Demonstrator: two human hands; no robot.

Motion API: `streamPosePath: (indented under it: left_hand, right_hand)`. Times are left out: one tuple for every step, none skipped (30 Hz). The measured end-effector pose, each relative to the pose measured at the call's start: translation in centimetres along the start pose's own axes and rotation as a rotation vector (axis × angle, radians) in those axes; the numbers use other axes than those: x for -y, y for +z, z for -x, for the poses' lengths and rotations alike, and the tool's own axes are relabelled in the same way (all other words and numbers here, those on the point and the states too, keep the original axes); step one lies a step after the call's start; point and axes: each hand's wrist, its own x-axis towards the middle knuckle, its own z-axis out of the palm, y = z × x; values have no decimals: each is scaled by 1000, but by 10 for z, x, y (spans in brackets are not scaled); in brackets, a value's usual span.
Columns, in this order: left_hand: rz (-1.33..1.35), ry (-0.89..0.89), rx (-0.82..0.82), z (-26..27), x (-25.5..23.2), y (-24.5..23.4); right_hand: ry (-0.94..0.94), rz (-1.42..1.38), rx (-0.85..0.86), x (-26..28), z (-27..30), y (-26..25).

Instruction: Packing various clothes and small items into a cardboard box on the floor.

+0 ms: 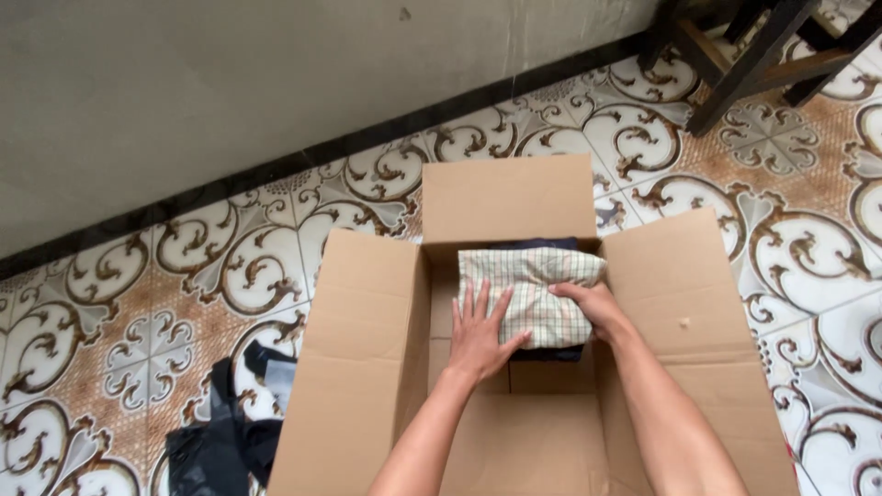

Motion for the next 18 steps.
streamPosePath:
  left_hand:
    - [-3, 4, -12, -5, 2, 8]
    - [43, -57, 106, -7, 3, 17]
    - [89, -118, 223, -9, 4, 26]
    - [89, -120, 223, -10, 5, 31]
    - [102, -145, 236, -11, 6, 35]
    - [117, -168, 254, -10, 6, 40]
    - [119, -168, 257, -13, 3, 40]
    - [81, -158, 222, -15, -2, 41]
    - [42, -149, 186, -16, -7, 42]
    - [43, -152, 187, -19, -7, 47]
    - [5, -137, 149, -21, -8, 51]
    - [-34, -116, 110, -25, -9, 56]
    - [-35, -113, 111, -29, -7, 59]
    - [-69, -79, 80, -32, -7, 63]
    - [-103, -45, 50, -35, -7, 66]
    - [-107, -39, 53, -40, -6, 65]
    - [-127, -10, 53, -44, -5, 64]
    - [-146, 15, 52, -47, -5, 64]
  right_hand:
    - [-12, 2, 3, -4, -14, -4]
    - [17, 114, -53, -11, -24, -9]
    - [46, 225, -111, -18, -35, -14]
    - [47, 226, -109, -18, -37, -13]
    - [-83, 336, -125, -17, -39, -11]
    - [-210, 444, -144, -19, -39, -10]
    - [-206, 445, -146, -7, -24, 5]
    - [-123, 754, -325, 4, -7, 19]
    - [-36, 1059, -503, 16, 10, 33]
    - [-34, 1061, -500, 7, 15, 37]
    - [-470, 1378, -648, -2, 21, 42]
    - [-939, 1660, -786, -10, 26, 45]
    - [-938, 1660, -789, -20, 22, 43]
    - [-1092, 1675, -693, -30, 18, 39]
    - [-1245, 1682, -592, -39, 15, 36]
    - [-1240, 1679, -599, -42, 8, 32]
    - [-1193, 1732, -531, -45, 2, 28]
    - [-1147, 1782, -459, -50, -5, 23]
